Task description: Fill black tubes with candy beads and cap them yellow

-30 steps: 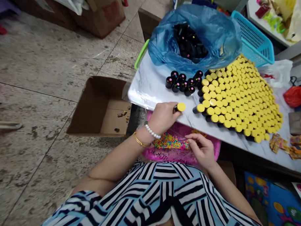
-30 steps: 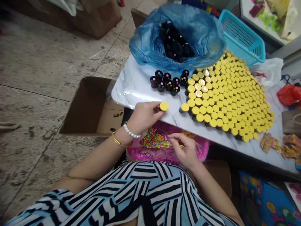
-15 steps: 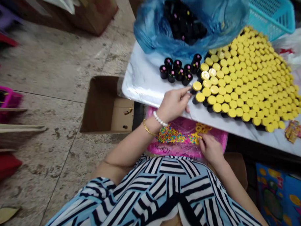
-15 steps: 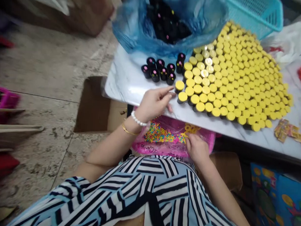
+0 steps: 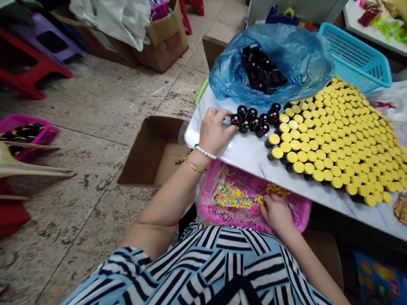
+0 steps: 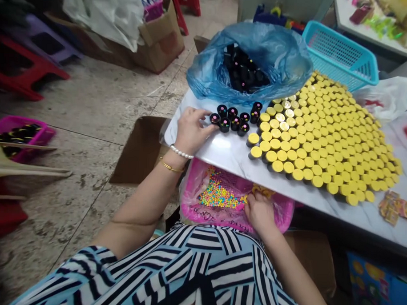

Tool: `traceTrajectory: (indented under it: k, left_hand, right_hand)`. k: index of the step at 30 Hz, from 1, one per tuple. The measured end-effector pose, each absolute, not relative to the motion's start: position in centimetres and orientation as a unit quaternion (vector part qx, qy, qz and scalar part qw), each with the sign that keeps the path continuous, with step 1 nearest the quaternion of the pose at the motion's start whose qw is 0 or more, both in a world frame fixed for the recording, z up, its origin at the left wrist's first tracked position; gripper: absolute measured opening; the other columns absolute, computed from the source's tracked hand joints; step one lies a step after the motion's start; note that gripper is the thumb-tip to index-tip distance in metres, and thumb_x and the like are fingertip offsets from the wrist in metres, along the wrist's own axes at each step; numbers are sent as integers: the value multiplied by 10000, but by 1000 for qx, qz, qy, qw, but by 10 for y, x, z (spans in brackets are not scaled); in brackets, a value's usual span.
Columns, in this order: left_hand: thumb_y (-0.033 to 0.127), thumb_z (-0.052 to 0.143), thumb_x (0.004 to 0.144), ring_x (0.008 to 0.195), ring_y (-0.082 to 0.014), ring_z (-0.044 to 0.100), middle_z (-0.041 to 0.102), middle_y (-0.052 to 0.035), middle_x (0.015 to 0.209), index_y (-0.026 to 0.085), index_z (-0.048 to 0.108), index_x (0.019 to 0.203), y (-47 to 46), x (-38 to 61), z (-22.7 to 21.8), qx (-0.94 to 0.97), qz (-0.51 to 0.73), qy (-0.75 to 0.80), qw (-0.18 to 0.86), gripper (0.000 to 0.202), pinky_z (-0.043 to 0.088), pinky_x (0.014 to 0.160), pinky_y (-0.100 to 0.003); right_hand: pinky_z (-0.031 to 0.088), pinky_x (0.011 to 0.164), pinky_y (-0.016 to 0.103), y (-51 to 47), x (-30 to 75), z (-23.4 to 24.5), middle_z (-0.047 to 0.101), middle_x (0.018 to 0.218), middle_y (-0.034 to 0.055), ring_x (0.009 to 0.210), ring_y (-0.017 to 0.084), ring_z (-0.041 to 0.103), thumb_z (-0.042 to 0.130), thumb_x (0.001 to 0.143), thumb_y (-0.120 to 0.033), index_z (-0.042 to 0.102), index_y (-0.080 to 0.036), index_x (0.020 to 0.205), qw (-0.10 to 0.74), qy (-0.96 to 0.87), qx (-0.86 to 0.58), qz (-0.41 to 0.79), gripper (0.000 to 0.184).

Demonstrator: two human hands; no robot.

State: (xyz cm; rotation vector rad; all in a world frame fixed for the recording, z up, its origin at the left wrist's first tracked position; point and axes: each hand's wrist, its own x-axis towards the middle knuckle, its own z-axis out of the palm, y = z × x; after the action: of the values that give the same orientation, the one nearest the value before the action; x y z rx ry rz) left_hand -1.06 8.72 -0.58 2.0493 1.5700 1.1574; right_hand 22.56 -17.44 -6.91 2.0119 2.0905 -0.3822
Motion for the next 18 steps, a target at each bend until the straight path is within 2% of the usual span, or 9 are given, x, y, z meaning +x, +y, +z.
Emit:
traceTrajectory:
  k: [2, 5, 7, 9, 11, 12, 14, 16, 18]
  left_hand:
    - [212, 815, 734, 891, -212, 614, 611, -39, 904, 193, 722, 974, 84, -15, -6, 715, 409, 546, 150, 258, 540, 883, -389]
    - [200, 785, 740, 819, -183, 618, 650, -31, 931, 182, 682, 981, 63, -21, -5, 708, 417, 549, 151, 263, 529, 862, -375]
    - [201, 751, 780, 726, -149, 602, 672, -23, 942, 178, 666, 1039, 40, -21, -3, 704, 418, 548, 171, 274, 521, 811, -356]
    - [207, 721, 821, 671, -130, 588, 689, -20, 929, 173, 661, 1075, 15, -17, -1, 718, 406, 528, 203, 263, 506, 752, -334]
    - [203, 699, 848, 725, -147, 613, 710, -34, 958, 172, 663, 1091, -6, -9, 0, 750, 390, 486, 221, 247, 500, 752, -331]
    - [199, 689, 859, 786, -165, 629, 719, -43, 990, 175, 665, 1103, -14, -4, 0, 768, 383, 463, 221, 245, 502, 783, -339]
    - [201, 671, 881, 915, -201, 637, 733, -54, 1048, 184, 664, 1125, -21, 3, -2, 795, 373, 430, 209, 245, 493, 872, -367]
    - [219, 661, 897, 976, -221, 631, 741, -52, 1061, 188, 660, 1126, -20, 8, -3, 807, 369, 415, 198, 232, 473, 933, -390]
    - [232, 658, 893, 981, -229, 626, 741, -52, 1045, 186, 657, 1100, -14, 7, -3, 810, 370, 413, 189, 211, 460, 954, -401]
  right_hand:
    - [476, 884, 335, -176, 225, -68, 668, 1116, 116, 1010, 249, 643, 559, 982, -322, 672, -203, 1038, 87, 714, 682, -131, 174]
    - [504, 876, 355, -178, 228, -64, 667, 1108, 132, 1010, 264, 646, 569, 967, -294, 677, -193, 997, 23, 708, 690, -150, 150]
    - [520, 879, 352, -179, 230, -60, 686, 1101, 128, 1016, 253, 659, 581, 963, -288, 660, -193, 955, -80, 694, 691, -186, 123]
    - [538, 815, 316, -179, 230, -51, 716, 987, 75, 892, 203, 683, 623, 955, -304, 636, -209, 933, -195, 654, 686, -253, 98]
    - [538, 704, 276, -177, 226, -37, 709, 856, 8, 727, 151, 666, 679, 938, -321, 618, -229, 952, -290, 592, 673, -335, 111]
    - [542, 686, 269, -175, 222, -29, 710, 853, -4, 710, 143, 667, 698, 932, -317, 612, -236, 971, -329, 565, 661, -369, 125]
    - [572, 770, 300, -166, 212, -9, 727, 958, 17, 836, 160, 703, 708, 929, -277, 602, -241, 985, -407, 539, 626, -390, 125]
    - [566, 895, 354, -154, 200, 10, 710, 1061, 39, 993, 185, 693, 721, 913, -227, 613, -237, 956, -471, 553, 598, -340, 117]
    - [558, 898, 345, -138, 189, 24, 677, 1045, 33, 990, 173, 667, 744, 892, -209, 637, -233, 932, -515, 559, 587, -278, 117]
